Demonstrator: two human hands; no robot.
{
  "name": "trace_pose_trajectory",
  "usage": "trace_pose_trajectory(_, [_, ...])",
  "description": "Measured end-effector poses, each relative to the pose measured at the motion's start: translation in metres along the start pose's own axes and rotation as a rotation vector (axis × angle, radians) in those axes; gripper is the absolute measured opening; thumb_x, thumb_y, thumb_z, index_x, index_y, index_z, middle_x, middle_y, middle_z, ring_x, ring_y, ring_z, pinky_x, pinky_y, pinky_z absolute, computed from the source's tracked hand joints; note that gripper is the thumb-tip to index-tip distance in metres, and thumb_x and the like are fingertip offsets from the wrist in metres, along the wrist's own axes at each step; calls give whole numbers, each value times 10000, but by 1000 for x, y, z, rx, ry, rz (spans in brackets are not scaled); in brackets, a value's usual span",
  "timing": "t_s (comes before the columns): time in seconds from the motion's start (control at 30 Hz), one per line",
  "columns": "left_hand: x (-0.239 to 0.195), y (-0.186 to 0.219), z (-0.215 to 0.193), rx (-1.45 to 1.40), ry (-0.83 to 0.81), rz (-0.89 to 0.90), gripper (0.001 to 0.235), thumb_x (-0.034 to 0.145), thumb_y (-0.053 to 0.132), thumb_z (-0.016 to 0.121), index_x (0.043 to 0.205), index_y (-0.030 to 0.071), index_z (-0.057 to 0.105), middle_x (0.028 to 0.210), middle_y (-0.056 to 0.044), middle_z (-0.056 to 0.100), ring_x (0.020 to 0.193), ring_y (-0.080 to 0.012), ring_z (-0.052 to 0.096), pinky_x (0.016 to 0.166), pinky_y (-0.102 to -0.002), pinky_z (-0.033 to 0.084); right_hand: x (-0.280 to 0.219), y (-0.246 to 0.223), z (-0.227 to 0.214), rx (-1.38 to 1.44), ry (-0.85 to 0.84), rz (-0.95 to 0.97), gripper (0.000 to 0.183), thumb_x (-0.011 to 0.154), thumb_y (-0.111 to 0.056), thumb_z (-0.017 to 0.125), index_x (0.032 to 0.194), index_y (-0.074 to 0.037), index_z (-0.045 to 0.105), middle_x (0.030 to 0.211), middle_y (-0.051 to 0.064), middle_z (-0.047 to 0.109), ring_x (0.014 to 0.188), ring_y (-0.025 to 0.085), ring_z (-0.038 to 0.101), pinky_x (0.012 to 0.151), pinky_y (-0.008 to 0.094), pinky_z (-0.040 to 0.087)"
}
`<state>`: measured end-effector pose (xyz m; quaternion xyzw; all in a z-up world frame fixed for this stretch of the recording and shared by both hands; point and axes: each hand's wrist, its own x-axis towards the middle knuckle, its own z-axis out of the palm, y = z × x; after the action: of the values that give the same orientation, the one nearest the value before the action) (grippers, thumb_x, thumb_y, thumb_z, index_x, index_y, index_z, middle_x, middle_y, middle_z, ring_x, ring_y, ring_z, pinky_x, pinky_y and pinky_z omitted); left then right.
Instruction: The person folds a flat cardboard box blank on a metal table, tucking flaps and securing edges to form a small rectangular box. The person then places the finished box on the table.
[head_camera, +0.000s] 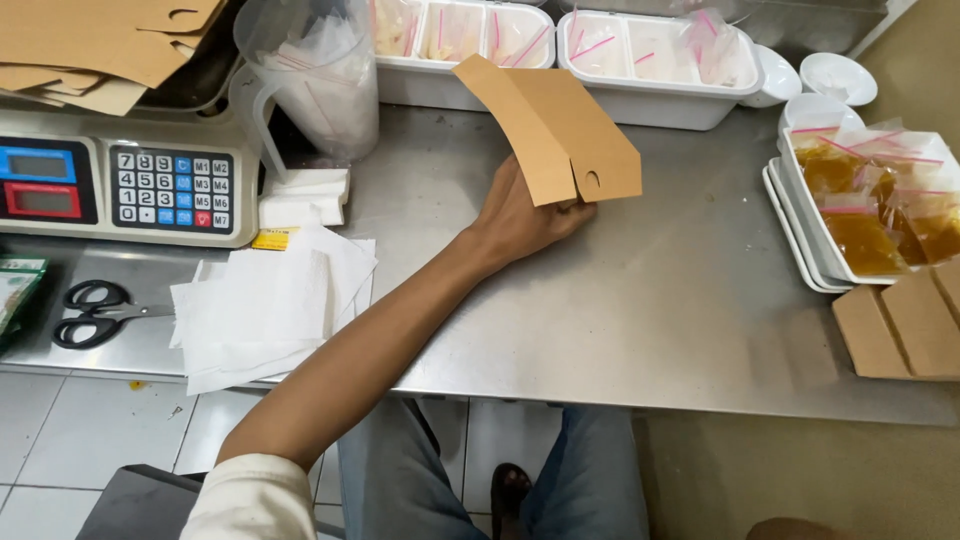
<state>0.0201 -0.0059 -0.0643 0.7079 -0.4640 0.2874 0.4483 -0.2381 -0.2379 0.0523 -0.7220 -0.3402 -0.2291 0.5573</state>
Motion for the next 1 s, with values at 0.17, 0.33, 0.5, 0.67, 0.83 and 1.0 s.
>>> trace_pose_trajectory(0.17, [-9,-14,7,157,26,-52,197,782,115,663,929,128,531,808,-24,612,720,-308,525,649,-418,444,62,17,40,-71,18,-36,271,1128,-216,486,1326,-341,622,1376,135,660,1071,332,836,875,371,809])
trace_pose_trajectory(0.33, [-8,-12,7,176,33,-16,160,760,72,628,873,117,524,768,-37,595,698,-305,533,626,-405,437,135,93,53,-316,175,-2,181,1123,83,514,1261,137,617,1154,265,638,1048,333,686,791,343,592])
trace_pose_trajectory(0.5, [-2,-4,3,131,-3,-56,172,770,92,665,895,92,546,782,-62,620,725,-322,566,679,-423,441,115,206,36,-363,250,67,173,1086,-17,557,1183,31,692,1044,146,708,963,196,675,785,286,547])
trace_pose_trajectory(0.67, [-1,7,-1,44,-62,-151,211,785,122,720,929,55,581,803,-99,658,766,-347,615,758,-450,447,81,250,42,-261,265,341,200,1112,-86,540,1167,-8,716,861,115,659,712,131,562,586,270,444])
trace_pose_trajectory(0.83, [6,17,-11,-20,-94,-199,249,796,144,760,954,27,606,819,-126,686,796,-365,652,818,-470,453,80,263,41,-280,234,376,203,1156,-132,550,1185,14,688,789,130,634,648,171,608,543,302,466])
trace_pose_trajectory(1.0, [8,21,-17,-90,-142,-243,293,808,167,801,979,0,632,835,-153,715,827,-383,689,877,-490,458,78,265,40,-287,238,416,183,1159,-153,553,1169,-30,688,757,107,656,619,163,624,562,286,480])
